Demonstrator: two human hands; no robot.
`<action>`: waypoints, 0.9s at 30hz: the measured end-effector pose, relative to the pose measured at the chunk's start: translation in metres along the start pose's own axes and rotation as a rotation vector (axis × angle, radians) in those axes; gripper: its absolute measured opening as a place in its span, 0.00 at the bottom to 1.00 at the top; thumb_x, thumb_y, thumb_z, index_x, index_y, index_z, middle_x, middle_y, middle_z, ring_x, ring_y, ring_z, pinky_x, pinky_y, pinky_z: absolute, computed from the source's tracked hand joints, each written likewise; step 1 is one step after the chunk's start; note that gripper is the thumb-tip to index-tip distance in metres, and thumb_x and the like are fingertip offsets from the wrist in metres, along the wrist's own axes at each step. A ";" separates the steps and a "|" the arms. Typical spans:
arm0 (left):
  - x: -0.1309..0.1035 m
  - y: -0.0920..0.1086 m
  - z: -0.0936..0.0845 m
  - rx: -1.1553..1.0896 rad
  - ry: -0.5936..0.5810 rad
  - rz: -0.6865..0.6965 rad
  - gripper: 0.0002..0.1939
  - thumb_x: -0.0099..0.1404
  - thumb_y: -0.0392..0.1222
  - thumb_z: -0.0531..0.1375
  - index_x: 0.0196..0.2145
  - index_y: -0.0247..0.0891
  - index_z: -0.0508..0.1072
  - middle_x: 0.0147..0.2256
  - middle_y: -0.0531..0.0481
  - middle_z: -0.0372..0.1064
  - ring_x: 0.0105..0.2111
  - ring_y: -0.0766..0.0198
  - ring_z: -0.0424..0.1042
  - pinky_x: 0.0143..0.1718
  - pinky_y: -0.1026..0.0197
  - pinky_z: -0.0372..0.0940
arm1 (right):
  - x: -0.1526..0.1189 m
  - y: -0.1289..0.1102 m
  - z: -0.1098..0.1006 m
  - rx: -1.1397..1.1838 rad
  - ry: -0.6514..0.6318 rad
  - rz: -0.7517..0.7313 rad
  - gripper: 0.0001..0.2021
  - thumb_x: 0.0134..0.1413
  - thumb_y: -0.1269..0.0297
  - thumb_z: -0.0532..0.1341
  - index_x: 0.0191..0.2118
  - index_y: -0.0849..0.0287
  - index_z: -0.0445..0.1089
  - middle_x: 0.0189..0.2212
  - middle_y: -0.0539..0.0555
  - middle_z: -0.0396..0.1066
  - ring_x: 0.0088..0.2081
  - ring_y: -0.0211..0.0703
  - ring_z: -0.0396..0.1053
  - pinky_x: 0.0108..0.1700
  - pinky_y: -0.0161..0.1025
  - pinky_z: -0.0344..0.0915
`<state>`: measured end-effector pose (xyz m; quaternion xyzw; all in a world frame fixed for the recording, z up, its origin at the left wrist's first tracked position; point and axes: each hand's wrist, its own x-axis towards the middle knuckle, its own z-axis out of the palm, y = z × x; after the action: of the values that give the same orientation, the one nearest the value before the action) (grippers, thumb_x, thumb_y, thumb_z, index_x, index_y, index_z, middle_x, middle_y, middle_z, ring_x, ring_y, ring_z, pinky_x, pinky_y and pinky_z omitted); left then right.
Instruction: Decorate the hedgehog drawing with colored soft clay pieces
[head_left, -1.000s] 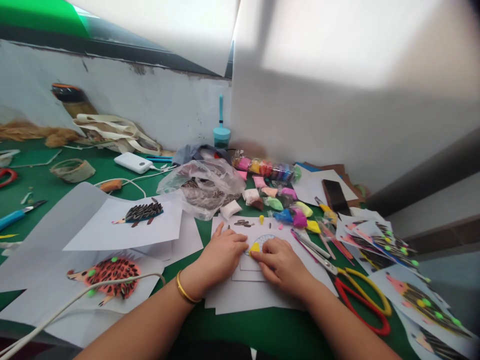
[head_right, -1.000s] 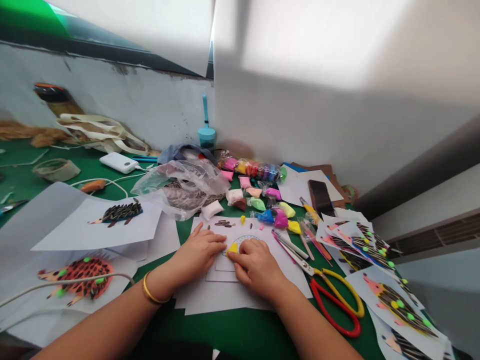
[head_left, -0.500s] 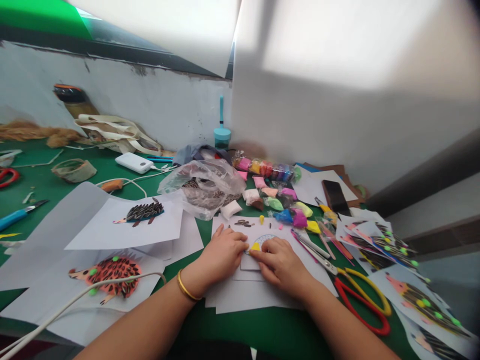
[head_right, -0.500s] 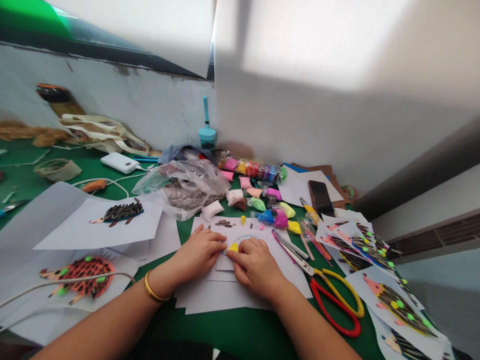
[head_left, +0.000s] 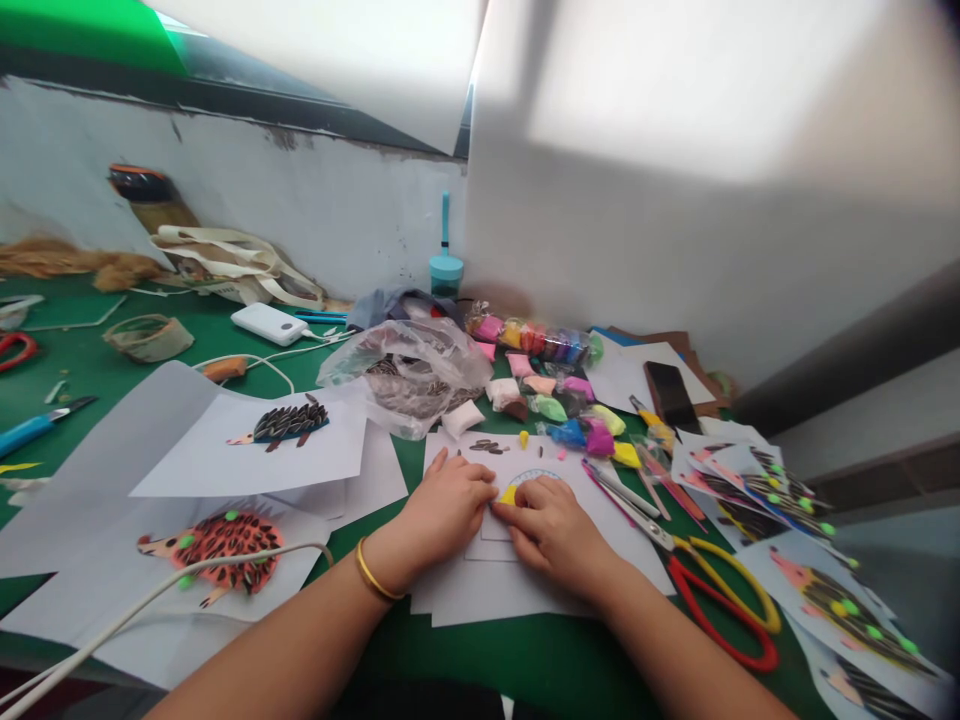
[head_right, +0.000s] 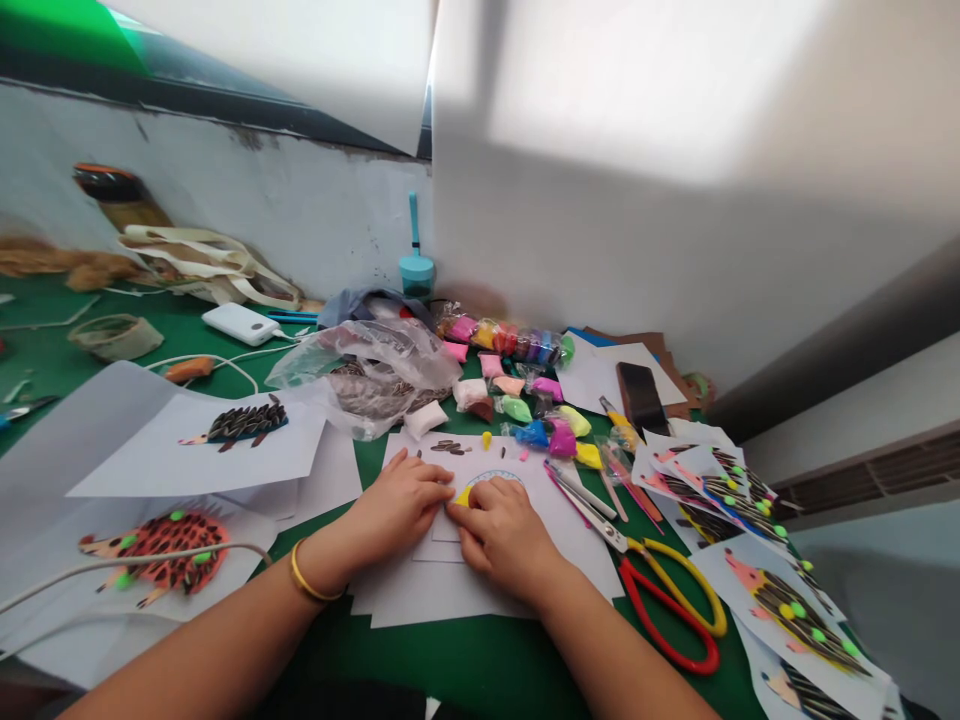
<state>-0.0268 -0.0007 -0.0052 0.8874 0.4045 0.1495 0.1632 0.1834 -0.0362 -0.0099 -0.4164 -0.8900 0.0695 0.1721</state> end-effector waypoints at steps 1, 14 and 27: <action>0.000 0.000 0.000 0.000 -0.002 0.000 0.14 0.65 0.34 0.58 0.44 0.46 0.78 0.50 0.48 0.74 0.50 0.52 0.68 0.63 0.33 0.45 | 0.000 0.001 0.000 0.010 0.007 0.004 0.13 0.58 0.69 0.58 0.47 0.53 0.75 0.34 0.54 0.67 0.39 0.45 0.61 0.43 0.44 0.55; 0.000 0.000 0.000 0.011 -0.007 0.001 0.13 0.65 0.34 0.58 0.44 0.47 0.78 0.50 0.49 0.74 0.51 0.54 0.69 0.63 0.34 0.46 | -0.001 0.001 0.000 0.035 0.012 0.021 0.13 0.58 0.69 0.58 0.46 0.52 0.76 0.34 0.54 0.66 0.39 0.45 0.61 0.43 0.44 0.55; 0.000 0.003 0.000 0.021 0.007 -0.034 0.20 0.62 0.31 0.57 0.52 0.41 0.70 0.49 0.45 0.73 0.52 0.52 0.68 0.64 0.36 0.47 | 0.000 0.006 0.006 0.040 0.019 0.081 0.17 0.54 0.71 0.58 0.49 0.54 0.73 0.37 0.55 0.67 0.41 0.47 0.62 0.45 0.45 0.55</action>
<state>-0.0253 -0.0025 -0.0038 0.8815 0.4217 0.1455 0.1548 0.1854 -0.0321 -0.0167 -0.4491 -0.8692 0.0903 0.1861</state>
